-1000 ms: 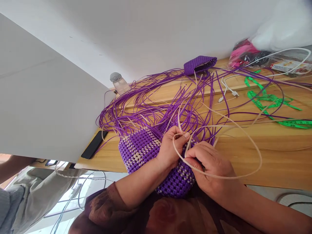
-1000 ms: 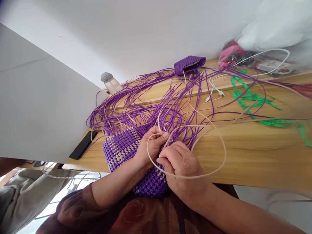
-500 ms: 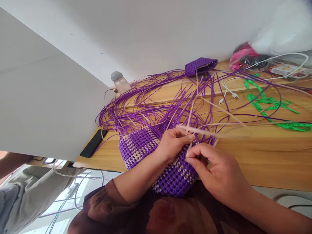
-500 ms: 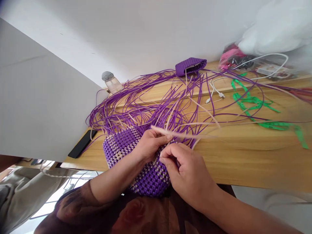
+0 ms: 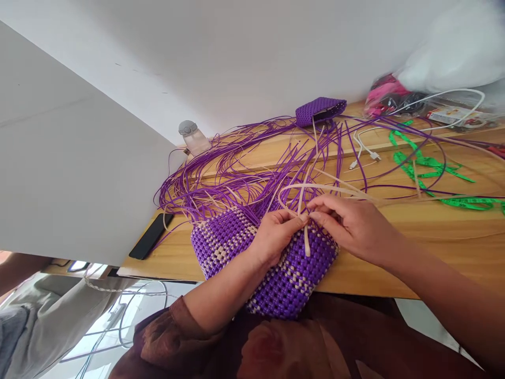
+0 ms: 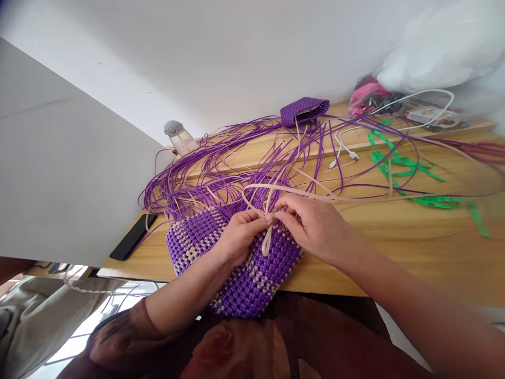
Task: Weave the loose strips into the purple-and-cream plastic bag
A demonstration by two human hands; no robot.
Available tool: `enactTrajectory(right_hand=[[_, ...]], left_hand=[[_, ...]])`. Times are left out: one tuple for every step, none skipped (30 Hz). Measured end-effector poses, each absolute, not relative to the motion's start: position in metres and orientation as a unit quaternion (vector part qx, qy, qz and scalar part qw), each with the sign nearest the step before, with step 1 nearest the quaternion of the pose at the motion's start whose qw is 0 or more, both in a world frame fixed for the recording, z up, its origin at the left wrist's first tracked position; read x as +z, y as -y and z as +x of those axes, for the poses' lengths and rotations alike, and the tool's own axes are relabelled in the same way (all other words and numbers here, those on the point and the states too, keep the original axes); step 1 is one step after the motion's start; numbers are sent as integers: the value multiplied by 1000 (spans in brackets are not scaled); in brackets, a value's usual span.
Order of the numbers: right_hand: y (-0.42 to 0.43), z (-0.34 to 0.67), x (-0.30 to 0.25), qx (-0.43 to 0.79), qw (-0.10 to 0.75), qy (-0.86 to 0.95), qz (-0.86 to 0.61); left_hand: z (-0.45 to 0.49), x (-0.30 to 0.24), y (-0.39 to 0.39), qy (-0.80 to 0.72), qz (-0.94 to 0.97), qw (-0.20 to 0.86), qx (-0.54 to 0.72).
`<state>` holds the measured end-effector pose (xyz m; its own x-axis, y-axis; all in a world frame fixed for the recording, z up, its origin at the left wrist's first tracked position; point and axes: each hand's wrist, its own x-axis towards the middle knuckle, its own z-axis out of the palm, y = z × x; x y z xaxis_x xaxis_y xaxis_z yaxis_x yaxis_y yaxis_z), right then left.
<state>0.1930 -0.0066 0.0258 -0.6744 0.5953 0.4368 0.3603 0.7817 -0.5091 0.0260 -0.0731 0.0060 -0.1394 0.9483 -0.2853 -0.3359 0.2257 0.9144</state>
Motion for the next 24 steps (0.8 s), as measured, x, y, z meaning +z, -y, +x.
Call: enactTrajectory(right_hand=[[-3, 192, 24, 189, 290, 904, -251], [-13, 193, 22, 177, 285, 911, -240], [-25, 197, 20, 159, 285, 914, -242], [-39, 203, 19, 138, 286, 913, -256], [-53, 211, 17, 108, 306, 901, -289], [-68, 221, 14, 92, 305, 880, -353], [-82, 231, 12, 79, 308, 854, -411], [-93, 239, 9, 64, 286, 852, -435], [-102, 246, 7, 57, 270, 852, -446], [-106, 250, 5, 53, 255, 853, -451], [-106, 251, 3, 53, 239, 859, -449], [-103, 250, 3, 58, 229, 864, -445], [-96, 246, 3, 68, 226, 869, -436], [-87, 240, 5, 83, 232, 873, -422], [-77, 233, 8, 106, 237, 879, -400], [-66, 225, 13, 133, 254, 883, -372], [-55, 218, 18, 161, 270, 885, -343], [-45, 210, 23, 182, 281, 888, -315], [-36, 203, 28, 193, 294, 890, -289], [-28, 197, 32, 201, 299, 894, -265], [-22, 191, 35, 205, 302, 898, -245], [-16, 186, 37, 209, 303, 901, -229], [-12, 181, 37, 212, 300, 905, -215], [-9, 177, 37, 211, 300, 907, -206]], left_hand=[[25, 7, 73, -522, 299, 588, 541], [25, 7, 74, -525, 304, 589, 535], [24, 6, 74, -528, 308, 588, 530], [23, 6, 75, -530, 310, 585, 530], [22, 5, 75, -533, 310, 579, 534], [22, 4, 76, -536, 307, 571, 541], [23, 3, 76, -538, 304, 565, 547], [23, 2, 76, -539, 301, 562, 550], [23, 2, 76, -537, 298, 565, 550], [23, 2, 77, -534, 297, 573, 546], [23, 3, 77, -530, 299, 581, 540], [21, 5, 77, -525, 307, 589, 532], [18, 7, 77, -519, 321, 596, 521], [15, 10, 77, -513, 340, 603, 508], [11, 13, 77, -507, 364, 607, 493], [6, 15, 77, -500, 388, 611, 475], [2, 17, 77, -494, 409, 614, 460], [-1, 18, 76, -492, 423, 614, 450], [-3, 19, 76, -491, 430, 611, 448], [-5, 19, 75, -493, 430, 607, 453], [-5, 19, 74, -496, 423, 601, 462], [-5, 18, 74, -501, 412, 597, 473], [-4, 18, 73, -507, 398, 594, 481], [-3, 17, 73, -513, 385, 594, 486]])
